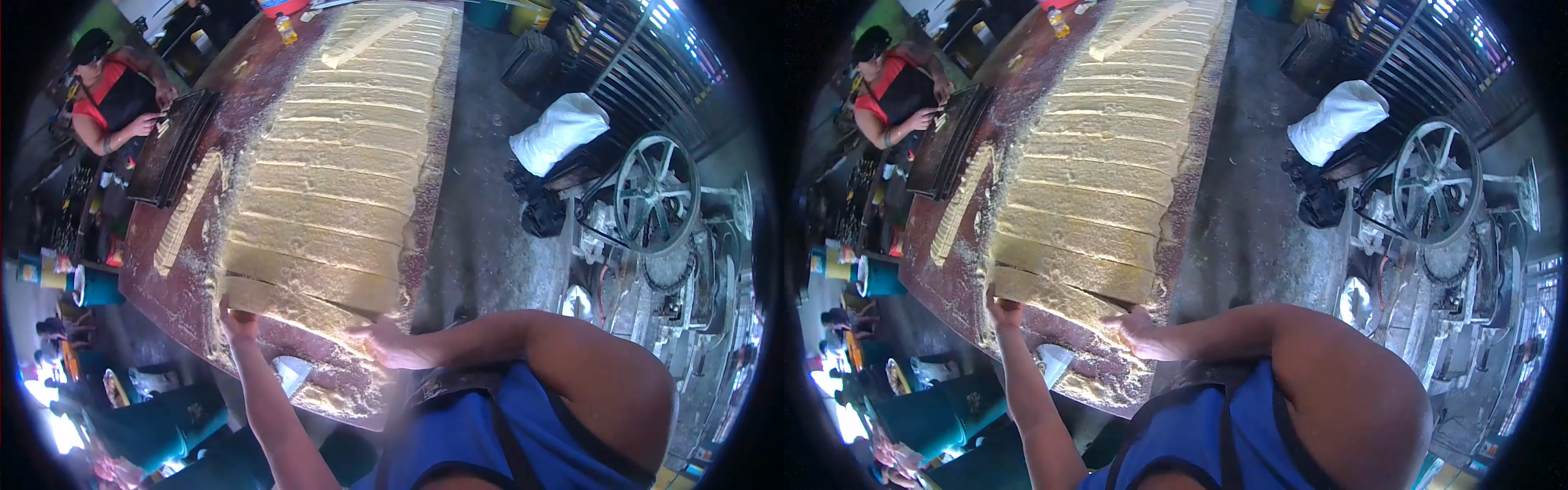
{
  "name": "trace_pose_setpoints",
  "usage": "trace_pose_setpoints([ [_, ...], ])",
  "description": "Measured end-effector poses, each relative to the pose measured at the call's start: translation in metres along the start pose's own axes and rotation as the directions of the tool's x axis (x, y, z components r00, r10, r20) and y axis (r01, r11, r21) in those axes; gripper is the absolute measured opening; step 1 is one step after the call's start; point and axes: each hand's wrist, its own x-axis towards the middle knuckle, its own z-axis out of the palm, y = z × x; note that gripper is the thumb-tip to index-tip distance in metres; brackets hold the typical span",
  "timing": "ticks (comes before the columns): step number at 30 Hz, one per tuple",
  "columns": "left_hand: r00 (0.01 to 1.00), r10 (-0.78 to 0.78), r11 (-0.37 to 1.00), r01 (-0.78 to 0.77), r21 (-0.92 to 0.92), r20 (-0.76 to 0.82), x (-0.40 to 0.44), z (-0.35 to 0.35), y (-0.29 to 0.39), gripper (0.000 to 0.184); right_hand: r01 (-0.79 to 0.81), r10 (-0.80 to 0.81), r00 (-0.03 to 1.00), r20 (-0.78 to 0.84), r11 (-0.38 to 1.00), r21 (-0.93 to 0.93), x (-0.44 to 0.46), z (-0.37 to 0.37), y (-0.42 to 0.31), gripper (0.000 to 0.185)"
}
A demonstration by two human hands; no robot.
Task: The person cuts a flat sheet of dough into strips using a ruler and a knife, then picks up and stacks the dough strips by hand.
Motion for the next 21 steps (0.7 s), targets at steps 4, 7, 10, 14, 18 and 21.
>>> trace_pose_setpoints([
  [4, 0.999, -0.011, 1.0, 0.011, -0.013, -0.05, 0.001, 0.0, -0.003, 0.052, 0.056, -0.048, 0.994, 0.102, 0.995, -0.08, 0.017, -0.005, 0.008, 0.066],
  [7, 0.998, -0.022, 1.0, 0.022, 0.003, -0.05, 0.005, -0.002, 0.001, 0.051, 0.086, -0.084, 0.996, 0.021, 0.983, -0.163, -0.011, 0.004, -0.01, 0.066],
  [10, 0.999, 0.001, 1.0, -0.001, -0.006, -0.047, -0.006, 0.01, -0.004, 0.05, 0.095, -0.086, 0.994, 0.06, 0.981, -0.17, -0.025, 0.009, -0.022, 0.064],
  [14, 0.999, -0.016, 0.999, 0.014, -0.043, -0.049, -0.003, 0.002, -0.001, 0.047, 0.174, -0.159, 0.982, 0.098, 0.969, -0.177, -0.018, 0.01, -0.021, 0.069],
  [18, 0.99, -0.057, 0.976, 0.028, -0.214, -0.129, -0.016, 0.007, 0.005, 0.045, 0.256, -0.234, 0.953, 0.191, 0.961, -0.105, -0.053, 0.021, -0.057, 0.063],
  [21, 0.986, -0.016, 0.971, -0.025, -0.24, -0.167, -0.049, 0.032, 0.016, 0.043, 0.109, -0.076, 0.931, 0.356, 0.991, -0.075, -0.089, 0.036, -0.109, 0.058],
])
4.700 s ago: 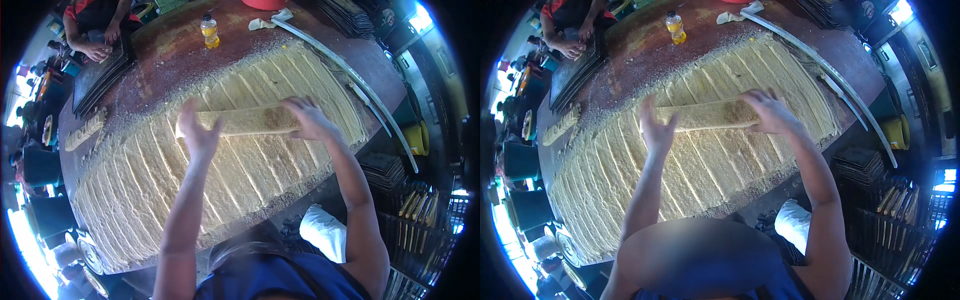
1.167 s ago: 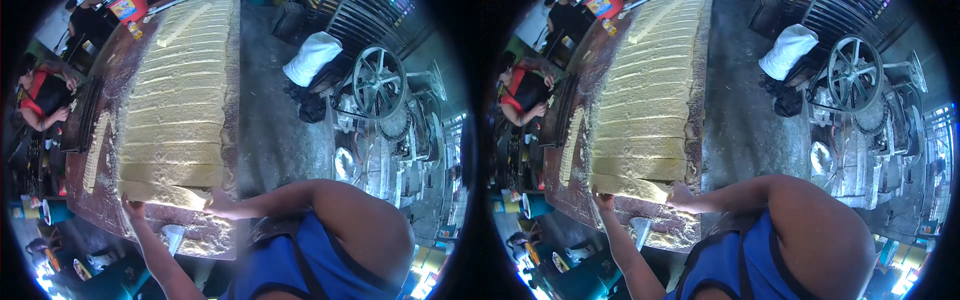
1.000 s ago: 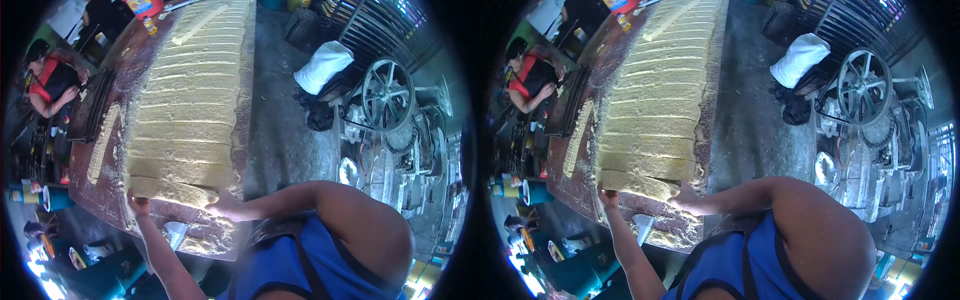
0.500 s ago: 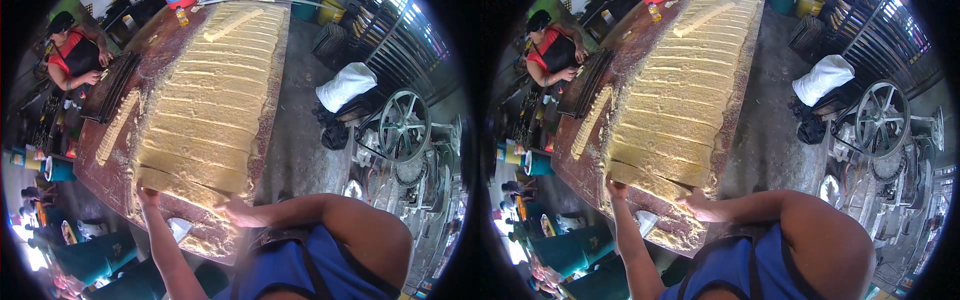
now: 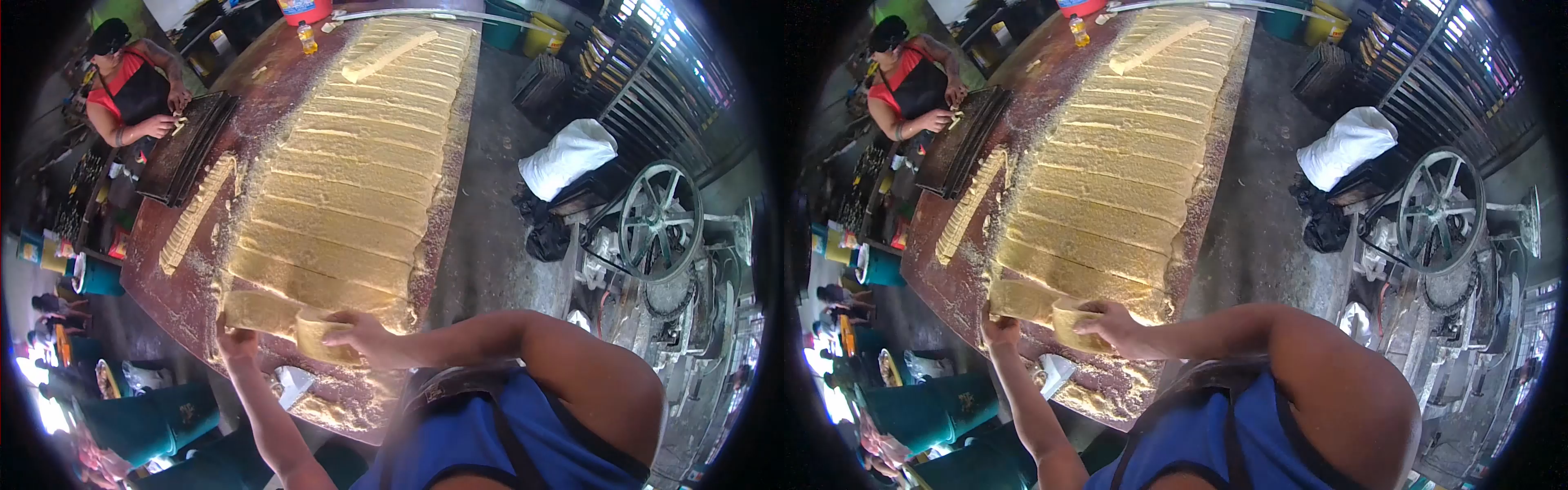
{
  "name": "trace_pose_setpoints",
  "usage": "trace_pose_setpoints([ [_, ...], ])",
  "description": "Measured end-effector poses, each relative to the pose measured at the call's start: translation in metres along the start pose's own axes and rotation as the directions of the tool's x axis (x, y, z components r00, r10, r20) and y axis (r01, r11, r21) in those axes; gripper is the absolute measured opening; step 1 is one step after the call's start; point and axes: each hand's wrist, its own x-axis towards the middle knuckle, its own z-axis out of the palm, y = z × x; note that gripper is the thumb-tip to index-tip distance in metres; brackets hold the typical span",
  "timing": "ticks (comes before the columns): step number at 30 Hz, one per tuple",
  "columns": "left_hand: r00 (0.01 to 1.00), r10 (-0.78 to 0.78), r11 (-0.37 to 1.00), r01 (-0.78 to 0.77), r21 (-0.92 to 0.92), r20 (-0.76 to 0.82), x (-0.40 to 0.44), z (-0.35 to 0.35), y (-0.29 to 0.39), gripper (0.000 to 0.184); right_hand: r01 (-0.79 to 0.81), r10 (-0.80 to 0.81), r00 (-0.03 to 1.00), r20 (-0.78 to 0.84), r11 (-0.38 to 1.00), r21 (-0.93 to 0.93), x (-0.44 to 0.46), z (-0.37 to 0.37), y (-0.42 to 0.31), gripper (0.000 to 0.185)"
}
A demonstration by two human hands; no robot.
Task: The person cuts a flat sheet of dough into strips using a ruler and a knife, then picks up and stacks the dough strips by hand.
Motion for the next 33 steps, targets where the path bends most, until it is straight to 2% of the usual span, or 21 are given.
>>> trace_pose_setpoints([
  [1, 0.998, 0.04, 0.999, -0.041, 0.016, 0.038, -0.017, 0.012, 0.003, 0.042, 0.001, -0.001, 1.0, 0.008, 1.0, -0.01, 0.004, -0.001, -0.011, 0.058],
  [3, 0.997, 0.074, 0.997, -0.074, 0.016, 0.012, -0.057, 0.055, 0.007, 0.042, -0.062, 0.056, 0.991, 0.124, 0.997, 0.043, 0.013, -0.002, -0.031, 0.058],
  [5, 0.964, 0.121, 0.978, -0.157, 0.139, 0.235, -0.079, 0.092, 0.006, 0.054, -0.059, 0.047, 0.985, 0.166, 0.996, 0.071, 0.022, -0.013, -0.059, 0.061],
  [7, 0.973, 0.152, 0.984, -0.166, 0.064, 0.176, -0.075, 0.125, 0.0, 0.056, -0.034, 0.022, 0.963, 0.267, 0.999, 0.041, 0.036, -0.029, -0.095, 0.061],
  [9, 0.975, 0.183, 0.983, -0.182, -0.013, 0.126, -0.066, 0.169, -0.015, 0.059, -0.02, 0.0, 0.974, 0.227, 0.996, 0.087, 0.031, -0.047, -0.141, 0.061],
  [11, 0.98, 0.199, 0.972, -0.2, -0.124, -0.017, -0.055, 0.221, -0.051, 0.064, -0.002, -0.027, 0.981, 0.194, 0.989, 0.149, 0.046, -0.077, -0.184, 0.064],
  [13, 0.976, 0.22, 0.964, -0.216, -0.156, 0.009, -0.034, 0.266, -0.088, 0.066, 0.048, -0.095, 0.961, 0.261, 0.983, 0.18, 0.079, -0.121, -0.228, 0.066],
  [15, 0.967, 0.256, 0.958, -0.253, -0.138, 0.01, -0.019, 0.319, -0.138, 0.067, 0.108, -0.13, 0.974, 0.186, 0.987, 0.121, 0.099, -0.16, -0.285, 0.064],
  [17, 0.93, 0.364, 0.931, -0.364, -0.015, 0.059, 0.018, 0.357, -0.188, 0.066, 0.191, -0.21, 0.943, 0.257, 0.977, 0.098, 0.14, -0.216, -0.349, 0.06],
  [19, 0.904, 0.304, 0.948, -0.318, -0.002, 0.302, 0.069, 0.392, -0.225, 0.067, 0.201, -0.204, 0.97, 0.134, 0.979, 0.033, 0.142, -0.245, -0.412, 0.052],
  [21, 0.951, 0.297, 0.952, -0.302, -0.056, -0.084, 0.088, 0.455, -0.274, 0.065, 0.235, -0.223, 0.961, 0.166, 0.97, -0.059, 0.191, -0.306, -0.473, 0.046],
  [23, 0.968, 0.251, 0.955, -0.252, -0.159, -0.024, 0.151, 0.477, -0.309, 0.061, 0.286, -0.273, 0.955, 0.118, 0.951, -0.113, 0.216, -0.345, -0.53, 0.042],
  [24, 0.956, 0.291, 0.953, -0.288, -0.099, 0.024, 0.15, 0.502, -0.328, 0.059, 0.288, -0.272, 0.955, 0.12, 0.946, -0.149, 0.225, -0.364, -0.558, 0.042],
  [27, 0.969, 0.231, 0.959, -0.242, -0.147, -0.086, 0.172, 0.55, -0.372, 0.059, 0.288, -0.274, 0.957, 0.09, 0.92, -0.266, 0.249, -0.406, -0.633, 0.042],
  [28, 0.961, 0.255, 0.959, -0.266, -0.1, -0.11, 0.181, 0.558, -0.386, 0.06, 0.295, -0.292, 0.954, 0.059, 0.895, -0.335, 0.257, -0.418, -0.651, 0.042],
  [30, 0.917, 0.349, 0.936, -0.35, 0.031, -0.195, 0.207, 0.57, -0.411, 0.062, 0.326, -0.312, 0.944, 0.104, 0.851, -0.411, 0.283, -0.445, -0.678, 0.044],
  [31, 0.907, 0.361, 0.931, -0.364, 0.024, -0.219, 0.226, 0.565, -0.422, 0.062, 0.364, -0.338, 0.93, 0.142, 0.8, -0.477, 0.299, -0.461, -0.688, 0.045],
  [33, 0.864, 0.481, 0.872, -0.455, 0.179, -0.148, 0.262, 0.548, -0.434, 0.061, 0.349, -0.332, 0.933, 0.139, 0.741, -0.574, 0.333, -0.5, -0.7, 0.048],
])
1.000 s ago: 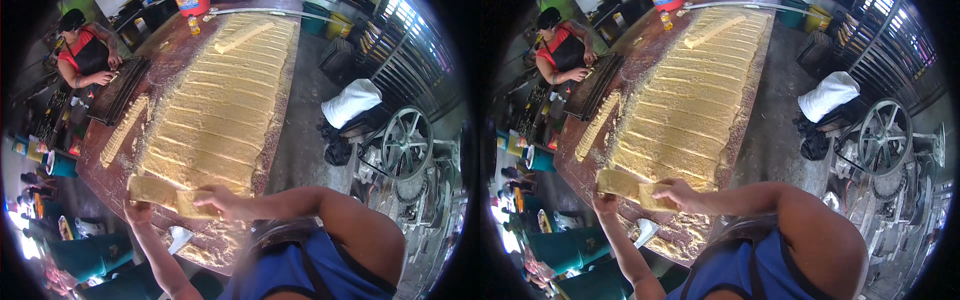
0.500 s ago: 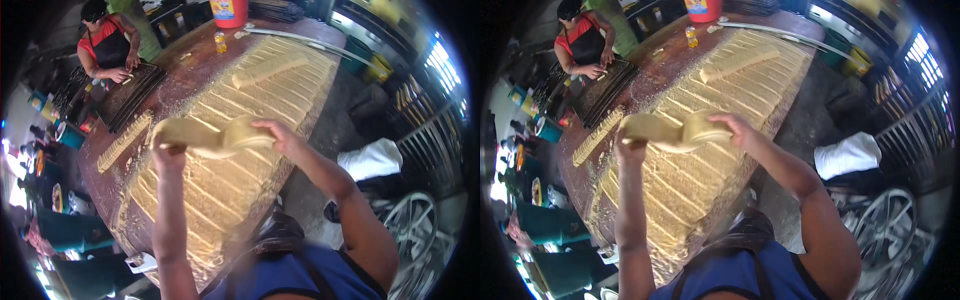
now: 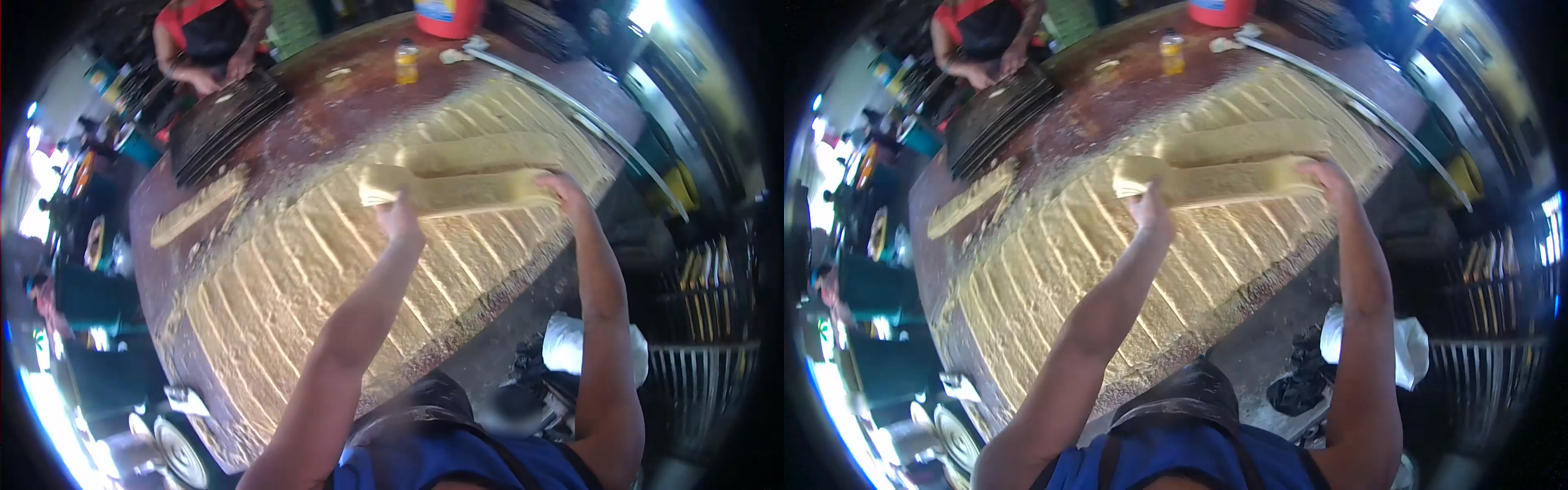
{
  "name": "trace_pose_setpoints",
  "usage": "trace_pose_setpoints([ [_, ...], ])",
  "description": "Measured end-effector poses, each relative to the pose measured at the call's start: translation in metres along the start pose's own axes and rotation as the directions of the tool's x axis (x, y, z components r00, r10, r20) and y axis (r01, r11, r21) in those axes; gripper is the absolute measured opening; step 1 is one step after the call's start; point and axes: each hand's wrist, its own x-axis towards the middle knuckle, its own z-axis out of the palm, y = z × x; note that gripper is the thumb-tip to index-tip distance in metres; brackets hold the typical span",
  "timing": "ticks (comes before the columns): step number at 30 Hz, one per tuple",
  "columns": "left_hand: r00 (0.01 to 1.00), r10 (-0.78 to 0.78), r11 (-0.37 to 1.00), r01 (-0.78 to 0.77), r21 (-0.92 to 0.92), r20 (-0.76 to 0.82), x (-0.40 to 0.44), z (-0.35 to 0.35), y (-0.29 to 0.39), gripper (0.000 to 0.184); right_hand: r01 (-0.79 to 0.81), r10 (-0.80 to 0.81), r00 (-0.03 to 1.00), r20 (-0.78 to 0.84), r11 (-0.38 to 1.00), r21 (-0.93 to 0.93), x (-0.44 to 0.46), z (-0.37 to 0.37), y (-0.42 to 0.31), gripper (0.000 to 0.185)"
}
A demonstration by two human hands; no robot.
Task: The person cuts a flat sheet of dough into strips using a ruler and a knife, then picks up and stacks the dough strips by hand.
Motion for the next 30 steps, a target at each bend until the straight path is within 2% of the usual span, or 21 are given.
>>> trace_pose_setpoints([
  [1, 0.998, -0.06, 0.998, 0.061, 0.015, -0.022, 0.011, -0.007, -0.006, 0.059, 0.058, -0.11, 0.986, -0.125, 0.93, -0.363, 0.011, -0.007, 0.009, 0.048],
  [2, 0.992, -0.112, 0.993, 0.113, 0.022, -0.054, 0.02, -0.015, -0.006, 0.057, 0.087, -0.279, 0.943, -0.18, 0.732, -0.676, 0.024, -0.011, 0.02, 0.047],
  [3, 0.992, -0.112, 0.991, 0.116, 0.068, -0.054, 0.026, -0.021, -0.005, 0.056, -0.002, -0.111, 0.988, -0.109, 0.694, -0.72, 0.04, -0.027, 0.026, 0.048],
  [4, 0.991, -0.116, 0.986, 0.122, 0.111, -0.061, 0.031, -0.028, -0.005, 0.055, -0.005, -0.126, 0.98, -0.151, 0.752, -0.659, 0.033, -0.015, 0.02, 0.048],
  [5, 0.994, -0.093, 0.987, 0.1, 0.124, -0.062, 0.04, -0.032, -0.008, 0.06, 0.073, -0.236, 0.968, -0.086, 0.593, -0.802, 0.054, -0.034, 0.034, 0.051],
  [6, 0.995, -0.08, 0.986, 0.087, 0.14, -0.052, 0.047, -0.042, -0.006, 0.066, 0.152, -0.392, 0.909, -0.144, 0.632, -0.76, 0.087, -0.072, 0.071, 0.055],
  [8, 0.988, -0.032, 0.995, 0.046, 0.092, -0.15, 0.04, -0.065, 0.038, 0.072, 0.336, -0.675, 0.738, 0.01, 0.354, -0.873, 0.076, -0.053, 0.058, 0.056],
  [9, 0.982, -0.024, 0.997, 0.037, 0.068, -0.188, 0.032, -0.07, 0.059, 0.077, 0.366, -0.676, 0.735, 0.042, 0.344, -0.865, 0.071, -0.039, 0.047, 0.056],
  [10, 0.99, 0.048, 0.993, -0.033, 0.11, -0.131, 0.028, -0.093, 0.087, 0.084, 0.382, -0.675, 0.737, -0.033, 0.457, -0.803, 0.063, -0.021, 0.039, 0.05],
  [11, 0.985, 0.103, 0.994, -0.097, 0.045, -0.142, 0.019, -0.113, 0.115, 0.079, 0.388, -0.658, 0.745, -0.111, 0.563, -0.73, 0.054, -0.005, 0.035, 0.044],
  [12, 0.966, 0.235, 0.967, -0.222, 0.122, -0.109, 0.022, -0.144, 0.135, 0.072, 0.398, -0.66, 0.745, -0.097, 0.557, -0.729, 0.046, 0.017, 0.028, 0.044],
  [14, 0.943, 0.318, 0.943, -0.303, 0.136, -0.103, 0.016, -0.206, 0.182, 0.058, 0.408, -0.628, 0.775, -0.075, 0.587, -0.699, 0.023, 0.077, 0.015, 0.032],
  [18, 0.857, 0.455, 0.889, -0.426, 0.167, -0.241, 0.003, -0.323, 0.253, 0.042, 0.533, -0.637, 0.771, 0.003, 0.642, -0.552, -0.009, 0.19, 0.032, 0.027],
  [19, 0.856, 0.463, 0.886, -0.438, 0.153, -0.23, -0.002, -0.351, 0.267, 0.056, 0.565, -0.645, 0.764, 0.024, 0.65, -0.509, -0.03, 0.226, 0.039, 0.027],
  [20, 0.839, 0.486, 0.873, -0.453, 0.183, -0.245, -0.005, -0.378, 0.28, 0.055, 0.593, -0.627, 0.776, 0.072, 0.685, -0.424, -0.051, 0.261, 0.05, 0.025],
  [21, 0.83, 0.47, 0.882, -0.452, 0.13, -0.3, -0.002, -0.405, 0.289, 0.039, 0.61, -0.611, 0.783, 0.116, 0.716, -0.339, -0.079, 0.296, 0.06, 0.024],
  [24, 0.838, 0.419, 0.906, -0.357, 0.229, -0.349, 0.027, -0.497, 0.301, 0.039, 0.306, -0.28, 0.937, 0.211, 0.946, -0.103, -0.205, 0.412, 0.081, 0.023],
  [25, 0.86, 0.4, 0.912, -0.34, 0.228, -0.317, 0.033, -0.518, 0.308, 0.039, 0.15, -0.126, 0.951, 0.281, 0.987, -0.064, -0.243, 0.441, 0.092, 0.022],
  [26, 0.918, 0.28, 0.942, -0.205, 0.267, -0.28, 0.035, -0.538, 0.313, 0.034, -0.025, 0.052, 0.928, 0.37, 0.997, -0.077, -0.278, 0.466, 0.108, 0.026],
  [28, 0.964, 0.128, 0.948, -0.049, 0.313, -0.234, 0.044, -0.566, 0.315, 0.029, -0.258, 0.423, 0.72, 0.55, 0.899, -0.354, -0.348, 0.516, 0.107, 0.032],
  [30, 0.992, -0.059, 0.939, 0.094, 0.332, -0.112, 0.059, -0.576, 0.319, 0.018, -0.509, 0.54, 0.445, 0.714, 0.809, -0.295, -0.388, 0.541, 0.152, 0.042],
])
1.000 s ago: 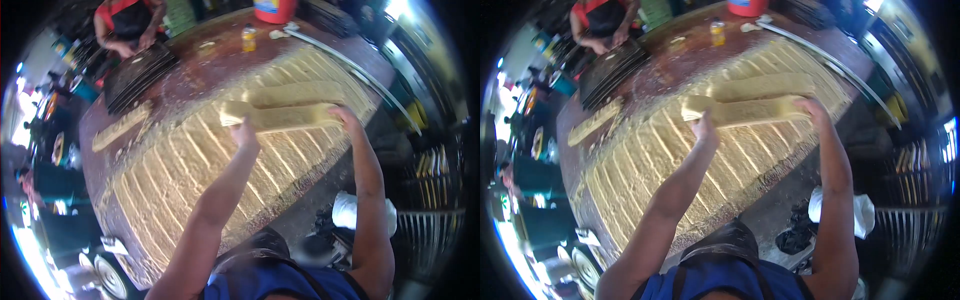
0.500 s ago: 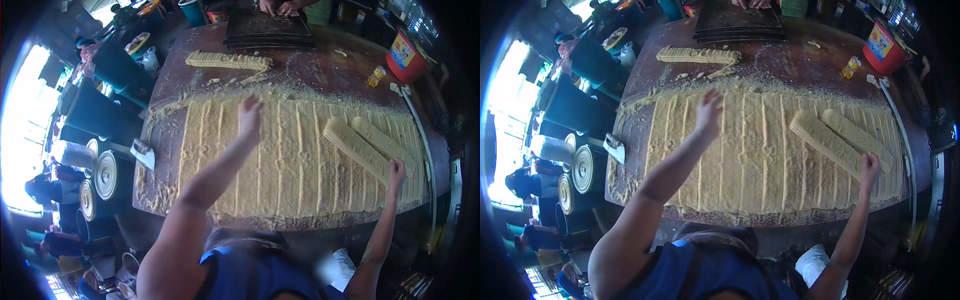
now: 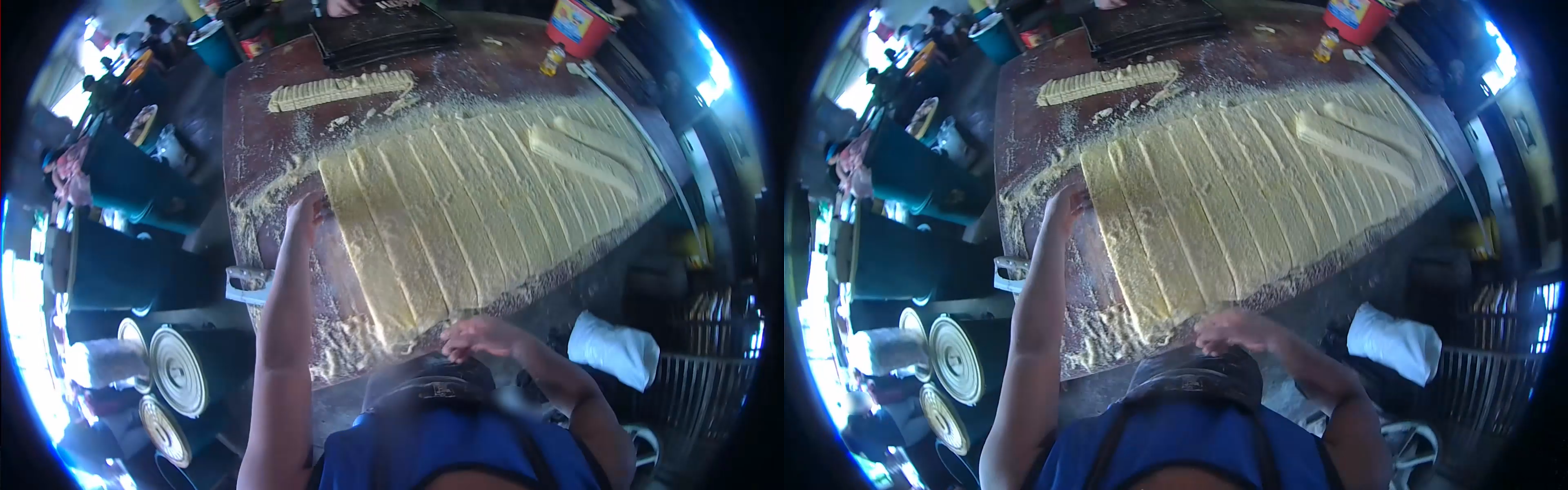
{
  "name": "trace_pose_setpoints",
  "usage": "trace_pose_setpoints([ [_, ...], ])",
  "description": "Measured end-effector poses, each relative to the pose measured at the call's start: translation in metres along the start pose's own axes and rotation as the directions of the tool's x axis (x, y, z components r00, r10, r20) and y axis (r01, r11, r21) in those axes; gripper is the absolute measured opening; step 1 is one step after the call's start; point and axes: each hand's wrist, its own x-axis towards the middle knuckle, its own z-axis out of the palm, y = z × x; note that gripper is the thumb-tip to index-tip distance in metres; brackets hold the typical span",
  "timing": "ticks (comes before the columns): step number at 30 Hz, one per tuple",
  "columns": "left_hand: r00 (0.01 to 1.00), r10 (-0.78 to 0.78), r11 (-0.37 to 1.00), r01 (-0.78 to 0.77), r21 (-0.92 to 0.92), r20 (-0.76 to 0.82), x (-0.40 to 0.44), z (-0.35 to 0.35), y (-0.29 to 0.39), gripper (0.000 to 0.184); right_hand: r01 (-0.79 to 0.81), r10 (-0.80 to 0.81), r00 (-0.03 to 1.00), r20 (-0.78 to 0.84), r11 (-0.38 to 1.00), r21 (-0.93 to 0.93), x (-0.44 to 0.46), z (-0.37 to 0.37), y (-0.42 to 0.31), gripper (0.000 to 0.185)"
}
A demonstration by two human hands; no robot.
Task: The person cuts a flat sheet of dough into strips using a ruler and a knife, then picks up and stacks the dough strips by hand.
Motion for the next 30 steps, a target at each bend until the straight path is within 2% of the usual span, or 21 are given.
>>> trace_pose_setpoints([
  [1, 1.0, -0.015, 0.998, 0.016, -0.062, 0.02, -0.004, 0.006, 0.008, 0.013, 0.006, -0.005, 1.0, -0.02, 1.0, 0.02, 0.01, 0.021, 0.016, 0.042],
  [2, 0.999, -0.026, 0.998, 0.028, -0.051, 0.044, 0.006, 0.007, 0.009, 0.013, 0.06, -0.034, 0.99, -0.139, 0.98, 0.19, 0.02, 0.042, 0.028, 0.041],
  [3, 0.997, 0.004, 1.0, -0.006, 0.022, 0.077, 0.023, 0.005, 0.007, 0.013, 0.132, -0.041, 0.965, -0.259, 0.929, 0.347, 0.031, 0.059, 0.039, 0.04],
  [4, 0.993, 0.034, 0.995, -0.045, 0.093, 0.116, 0.036, 0.007, 0.006, 0.013, 0.148, -0.044, 0.959, -0.28, 0.921, 0.361, 0.043, 0.068, 0.052, 0.04],
  [6, 0.993, 0.007, 0.992, -0.022, 0.125, 0.119, 0.05, 0.02, 0.008, 0.013, 0.392, -0.142, 0.897, -0.419, 0.695, 0.603, 0.067, 0.08, 0.069, 0.032],
  [7, 0.997, -0.006, 0.982, -0.007, 0.188, 0.071, 0.045, 0.028, 0.015, 0.014, 0.45, -0.175, 0.875, -0.451, 0.638, 0.625, 0.074, 0.092, 0.07, 0.024],
  [8, 1.0, -0.016, 0.968, 0.01, 0.249, 0.022, 0.04, 0.035, 0.022, 0.014, 0.46, -0.173, 0.869, -0.464, 0.628, 0.627, 0.081, 0.099, 0.069, 0.024],
  [10, 0.995, -0.089, 0.965, 0.076, 0.25, 0.043, 0.043, 0.035, 0.027, 0.019, 0.474, -0.032, 0.808, -0.589, 0.63, 0.615, 0.09, 0.112, 0.059, 0.016],
  [12, 0.965, -0.219, 0.976, 0.217, 0.028, 0.148, 0.049, 0.037, 0.026, 0.025, 0.48, -0.041, 0.793, -0.608, 0.656, 0.582, 0.103, 0.114, 0.055, 0.02],
  [13, 0.961, -0.218, 0.975, 0.224, -0.014, 0.17, 0.031, 0.045, 0.033, 0.026, 0.481, -0.061, 0.766, -0.639, 0.714, 0.509, 0.106, 0.119, 0.052, 0.022],
  [14, 0.959, -0.225, 0.973, 0.229, -0.004, 0.174, 0.029, 0.046, 0.034, 0.026, 0.475, -0.082, 0.741, -0.667, 0.767, 0.432, 0.108, 0.124, 0.051, 0.024],
  [15, 0.961, -0.252, 0.966, 0.243, 0.092, 0.112, 0.034, 0.046, 0.035, 0.027, 0.477, -0.079, 0.738, -0.67, 0.763, 0.437, 0.107, 0.128, 0.052, 0.024],
  [16, 0.961, -0.271, 0.948, 0.259, 0.184, 0.047, 0.039, 0.046, 0.037, 0.028, 0.556, -0.144, 0.723, -0.675, 0.701, 0.446, 0.106, 0.132, 0.054, 0.027],
  [17, 0.96, -0.274, 0.947, 0.261, 0.188, 0.048, 0.042, 0.043, 0.037, 0.028, 0.627, -0.208, 0.702, -0.681, 0.633, 0.454, 0.106, 0.136, 0.057, 0.03],
  [19, 0.951, -0.245, 0.942, 0.188, 0.277, 0.188, 0.053, 0.038, 0.033, 0.034, 0.651, -0.194, 0.699, -0.688, 0.572, 0.499, 0.107, 0.14, 0.06, 0.031],
  [20, 0.951, -0.245, 0.941, 0.188, 0.28, 0.187, 0.057, 0.037, 0.029, 0.034, 0.669, -0.179, 0.697, -0.694, 0.509, 0.542, 0.108, 0.142, 0.061, 0.032],
  [22, 0.981, -0.07, 0.922, -0.006, 0.387, 0.182, 0.058, 0.039, 0.023, 0.035, 0.664, -0.159, 0.716, -0.68, 0.459, 0.591, 0.117, 0.14, 0.064, 0.035],
  [23, 0.981, -0.073, 0.921, -0.004, 0.389, 0.182, 0.059, 0.038, 0.022, 0.035, 0.653, -0.139, 0.735, -0.664, 0.407, 0.639, 0.122, 0.14, 0.066, 0.037],
  [26, 0.961, -0.105, 0.943, 0.015, 0.332, 0.255, 0.06, 0.032, 0.02, 0.03, 0.585, -0.055, 0.78, -0.623, 0.419, 0.695, 0.139, 0.137, 0.055, 0.041],
  [28, 0.938, -0.131, 0.991, 0.119, 0.055, 0.322, 0.04, 0.027, 0.025, 0.03, 0.591, -0.07, 0.771, -0.632, 0.448, 0.671, 0.145, 0.138, 0.056, 0.045],
  [30, 0.919, -0.133, 0.989, 0.145, -0.004, 0.37, 0.044, 0.018, 0.019, 0.034, 0.606, -0.09, 0.757, -0.647, 0.468, 0.643, 0.149, 0.14, 0.054, 0.049],
])
